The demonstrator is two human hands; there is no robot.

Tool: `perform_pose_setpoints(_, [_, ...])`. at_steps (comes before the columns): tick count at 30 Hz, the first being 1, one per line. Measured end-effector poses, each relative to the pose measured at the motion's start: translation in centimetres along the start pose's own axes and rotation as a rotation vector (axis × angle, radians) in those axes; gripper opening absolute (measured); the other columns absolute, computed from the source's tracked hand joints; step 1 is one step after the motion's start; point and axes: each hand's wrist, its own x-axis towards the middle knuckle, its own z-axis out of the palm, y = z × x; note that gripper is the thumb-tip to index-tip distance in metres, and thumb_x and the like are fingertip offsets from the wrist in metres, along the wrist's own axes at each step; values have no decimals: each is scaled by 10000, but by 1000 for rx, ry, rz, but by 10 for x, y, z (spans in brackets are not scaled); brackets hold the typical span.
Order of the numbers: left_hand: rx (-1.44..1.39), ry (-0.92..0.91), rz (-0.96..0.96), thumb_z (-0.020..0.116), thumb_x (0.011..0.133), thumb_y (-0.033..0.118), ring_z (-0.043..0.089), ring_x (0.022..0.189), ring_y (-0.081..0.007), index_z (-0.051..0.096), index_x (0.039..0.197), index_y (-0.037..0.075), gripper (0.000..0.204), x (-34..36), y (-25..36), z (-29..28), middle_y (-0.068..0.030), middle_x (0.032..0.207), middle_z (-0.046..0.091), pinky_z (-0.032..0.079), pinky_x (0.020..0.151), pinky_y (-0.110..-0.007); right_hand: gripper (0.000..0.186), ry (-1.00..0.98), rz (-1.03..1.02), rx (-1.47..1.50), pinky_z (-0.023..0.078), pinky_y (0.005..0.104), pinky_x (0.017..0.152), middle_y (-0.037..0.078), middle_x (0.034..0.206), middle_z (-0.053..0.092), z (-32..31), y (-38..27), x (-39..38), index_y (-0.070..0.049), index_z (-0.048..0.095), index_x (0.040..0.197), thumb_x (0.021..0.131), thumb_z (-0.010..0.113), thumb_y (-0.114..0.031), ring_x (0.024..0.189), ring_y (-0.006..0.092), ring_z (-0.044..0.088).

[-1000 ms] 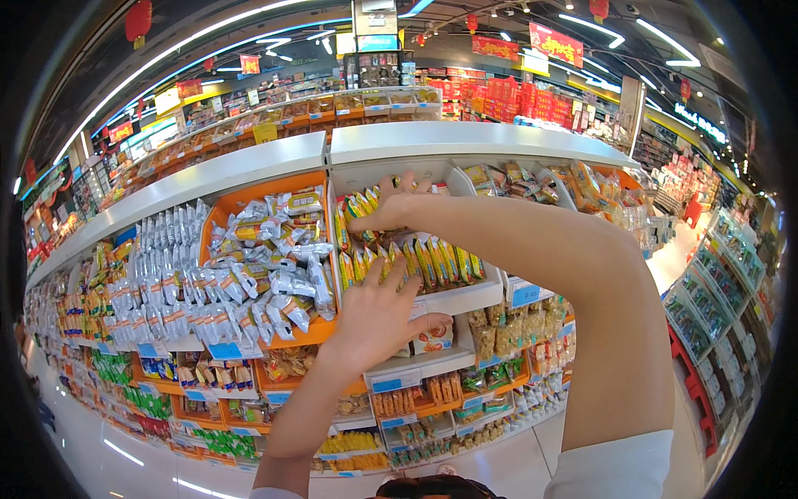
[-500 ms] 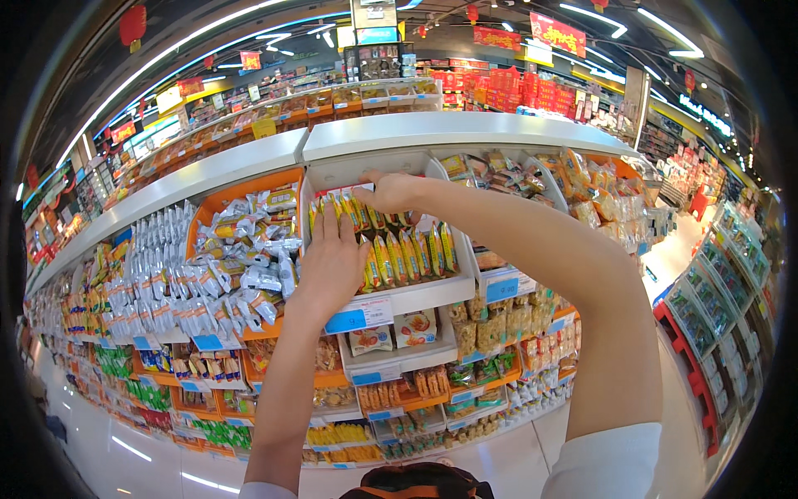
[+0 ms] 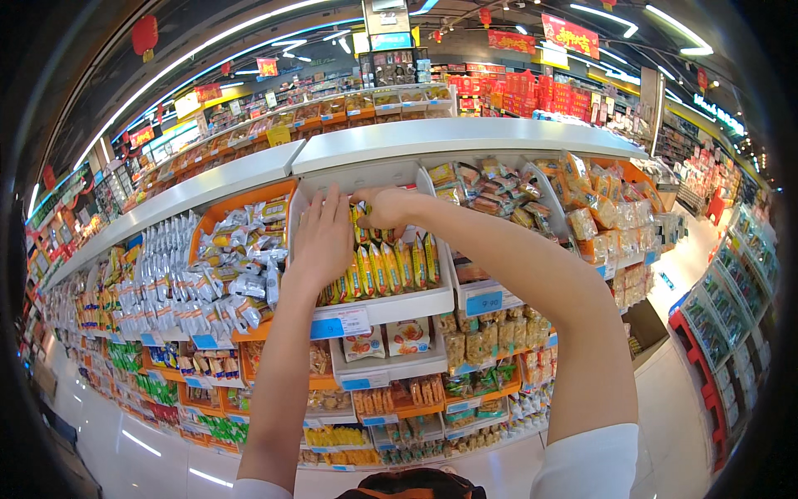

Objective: The person uses a utility knife to open a cardboard box and then places individual packaged snack items onto a supermarket shelf by hand.

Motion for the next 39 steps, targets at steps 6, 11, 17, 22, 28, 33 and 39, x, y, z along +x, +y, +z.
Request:
perform_pose_setpoints(6, [-124, -285, -56, 508, 829, 49, 435, 1272, -347, 442, 1303, -32, 485, 13, -13, 3, -230, 1253, 548, 315, 1067, -481, 621, -80, -15, -54, 582, 332, 595, 198, 1203, 569, -8, 3, -2, -119, 362, 1410, 882, 640, -290, 662, 241, 677])
perform_pose_setpoints(11, [-154, -136, 35, 508, 888, 116, 538, 1088, -354, 523, 1238, 6, 368, 6, -14, 0, -213, 1101, 606, 413, 944, -448, 650, 68, -306, -372, 523, 419, 818, 243, 1138, 608, 1, 25, 15, -122, 417, 1384, 817, 657, -331, 970, 338, 640])
perform_pose_setpoints(17, [-149, -44, -25, 531, 904, 200, 503, 1177, -328, 528, 1250, 35, 384, 5, -6, 4, -153, 1259, 553, 388, 1001, -439, 728, 20, -234, -297, 417, 416, 982, 272, 1289, 503, -1, 24, 12, -49, 355, 1397, 837, 649, -410, 1147, 388, 529])
perform_pose_setpoints(22, [-61, 24, -9, 532, 910, 226, 453, 1254, -304, 505, 1284, 44, 416, -1, -12, 5, -136, 1353, 488, 354, 1035, -457, 818, -16, -70, -259, 414, 425, 988, 277, 1317, 475, -11, 5, 2, -48, 287, 1428, 835, 636, -490, 1166, 393, 516])
perform_pose_setpoints(28, [-32, 80, 69, 567, 889, 208, 486, 1211, -307, 509, 1258, 16, 420, -24, 12, -37, -151, 1296, 523, 365, 1011, -464, 730, 117, -133, -400, 435, 436, 963, 260, 1303, 492, -16, 0, 1, -91, 301, 1434, 876, 589, -465, 1164, 387, 521])
perform_pose_setpoints(33, [-511, 19, 330, 644, 819, 175, 520, 1149, -309, 514, 1250, 31, 473, -66, 78, -85, -148, 1233, 555, 391, 967, -470, 412, 666, -327, -418, 489, 438, 856, 165, 1186, 591, -28, -15, -76, -98, 506, 1262, 892, 574, -264, 1054, 337, 593])
perform_pose_setpoints(39, [-799, -434, 806, 569, 899, 393, 536, 1145, -251, 460, 1358, 65, 574, -160, 113, -78, -129, 1253, 564, 376, 988, -417, 227, 910, -640, -473, 541, 331, 665, 107, 1020, 671, 63, 1, -231, -79, 630, 1032, 806, 633, -104, 860, 246, 666])
